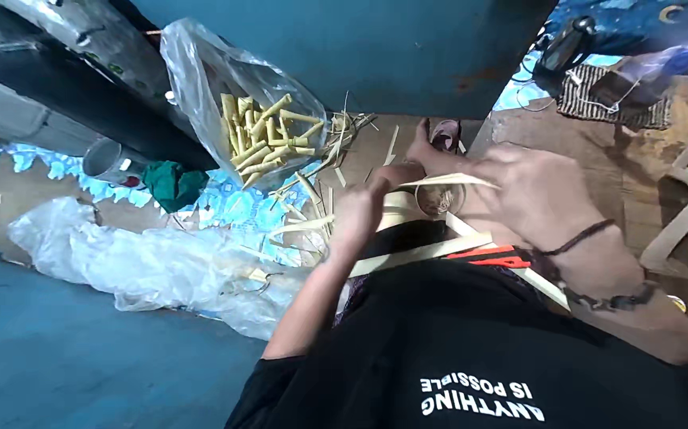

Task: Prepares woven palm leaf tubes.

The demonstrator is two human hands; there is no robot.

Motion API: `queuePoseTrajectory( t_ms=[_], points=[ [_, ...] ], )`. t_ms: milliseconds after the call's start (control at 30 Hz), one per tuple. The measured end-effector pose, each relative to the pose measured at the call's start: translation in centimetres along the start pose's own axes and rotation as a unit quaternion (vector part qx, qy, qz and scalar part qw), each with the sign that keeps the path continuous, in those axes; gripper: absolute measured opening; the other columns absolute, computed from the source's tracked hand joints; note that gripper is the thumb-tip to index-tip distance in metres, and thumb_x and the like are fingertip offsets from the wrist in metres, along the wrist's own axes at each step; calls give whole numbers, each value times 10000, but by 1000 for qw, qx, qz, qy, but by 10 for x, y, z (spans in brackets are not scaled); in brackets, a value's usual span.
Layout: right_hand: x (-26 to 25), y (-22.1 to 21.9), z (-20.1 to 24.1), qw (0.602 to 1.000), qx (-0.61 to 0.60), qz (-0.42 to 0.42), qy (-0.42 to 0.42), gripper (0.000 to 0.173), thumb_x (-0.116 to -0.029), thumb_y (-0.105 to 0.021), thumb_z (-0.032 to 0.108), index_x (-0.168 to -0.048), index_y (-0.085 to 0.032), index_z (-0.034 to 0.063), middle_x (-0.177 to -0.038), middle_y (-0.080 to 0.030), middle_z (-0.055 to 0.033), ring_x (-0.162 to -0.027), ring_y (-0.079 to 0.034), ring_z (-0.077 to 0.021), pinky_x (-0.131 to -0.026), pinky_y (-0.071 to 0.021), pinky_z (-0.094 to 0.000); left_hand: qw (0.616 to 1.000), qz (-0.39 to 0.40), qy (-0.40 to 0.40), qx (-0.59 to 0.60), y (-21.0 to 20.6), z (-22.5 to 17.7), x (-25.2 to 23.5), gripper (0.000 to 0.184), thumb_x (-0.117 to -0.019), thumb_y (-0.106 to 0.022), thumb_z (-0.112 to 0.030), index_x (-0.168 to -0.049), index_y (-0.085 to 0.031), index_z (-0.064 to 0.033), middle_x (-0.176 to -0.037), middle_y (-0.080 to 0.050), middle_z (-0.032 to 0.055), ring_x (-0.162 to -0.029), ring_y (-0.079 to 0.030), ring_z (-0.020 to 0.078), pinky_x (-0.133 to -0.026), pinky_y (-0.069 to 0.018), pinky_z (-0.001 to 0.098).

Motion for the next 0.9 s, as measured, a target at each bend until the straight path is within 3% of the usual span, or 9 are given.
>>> queuePoseTrajectory(
  t_ms=[100, 200, 267, 333, 467, 567, 667, 800, 900],
  points=[
    [-2, 4, -1, 1000, -13, -21, -2, 95, -930, -709, 100, -953, -800, 85, -902, -744, -147, -769, -714, -375, -612, -549, -586, 996, 24, 7, 81, 8, -14, -7, 215, -963, -699, -128, -1160, -711, -43, -1102, -725, 124, -1012, -713, 274, -905, -585, 488],
    [-3, -12, 3, 982, -176, -67, 32, 114, -900, -710, 187, -910, -812, 136, -855, -755, -12, -742, -713, -153, -658, -599, -399, 977, -60, -86, 187, 17, -50, -6, 126, -934, -697, -47, -1044, -744, -8, -975, -755, 91, -888, -741, 167, -829, -620, 358],
    [-5, -8, -2, 935, -344, -89, 5, 111, -877, -775, 212, -958, -804, 141, -889, -773, 50, -775, -725, -44, -714, -631, -294, 960, -54, -76, 264, 29, -53, -8, 92, -964, -665, -45, -1014, -707, 19, -921, -732, 85, -808, -722, 125, -777, -625, 311],
    [-7, -6, 0, 861, -492, -126, 15, 134, -838, -811, 102, -957, -764, 64, -914, -749, 16, -790, -715, -57, -742, -633, -247, 925, -45, -57, 373, 40, -61, -6, 107, -971, -642, -34, -1052, -669, 32, -895, -705, 64, -761, -691, 96, -723, -613, 275],
    [-5, -1, 20, 778, -557, -279, 85, 287, -860, -779, -16, -1133, -708, 35, -1055, -729, 5, -852, -704, -56, -765, -626, -230, 831, -54, -52, 551, 55, -81, 1, 189, -1011, -580, -49, -1173, -659, 11, -947, -724, 33, -796, -697, 88, -729, -613, 281],
    [-2, 7, 27, 804, -468, -332, 159, 149, -886, -738, -27, -1006, -770, 56, -1060, -671, -20, -965, -651, -56, -854, -580, -215, 804, -38, -68, 589, 61, -84, 5, 281, -1031, -606, -276, -1218, -670, -76, -1022, -728, -45, -875, -682, 29, -787, -583, 246],
    [4, 9, 30, 828, -424, -321, 179, 97, -897, -713, -1, -971, -765, 35, -1064, -648, -58, -970, -634, -52, -846, -567, -187, 828, -76, -65, 552, 63, -86, 6, 139, -963, -651, -34, -1095, -679, 2, -880, -729, -9, -742, -682, 35, -688, -597, 234],
    [5, 11, 23, 837, -475, -239, 128, 261, -932, -679, 117, -1145, -713, -30, -1080, -694, -25, -945, -674, -51, -818, -608, -225, 861, -124, -84, 486, 58, -84, 5, 65, -991, -626, -33, -997, -662, 20, -789, -697, 22, -669, -672, 63, -617, -600, 251],
    [6, 8, 23, 861, -424, -266, 94, 140, -934, -726, 88, -999, -744, -35, -944, -730, -40, -852, -692, -40, -769, -607, -204, 890, -146, -108, 418, 59, -84, 3, 74, -959, -661, -29, -914, -658, 29, -769, -685, 41, -652, -651, 58, -612, -581, 237]
  ],
)
Point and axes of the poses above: each hand's wrist, its own x-axis away from the middle knuckle, its own y-axis out of the back of the hand, z = x × y, the point moved 3 cm from there along -x, towards the middle knuckle
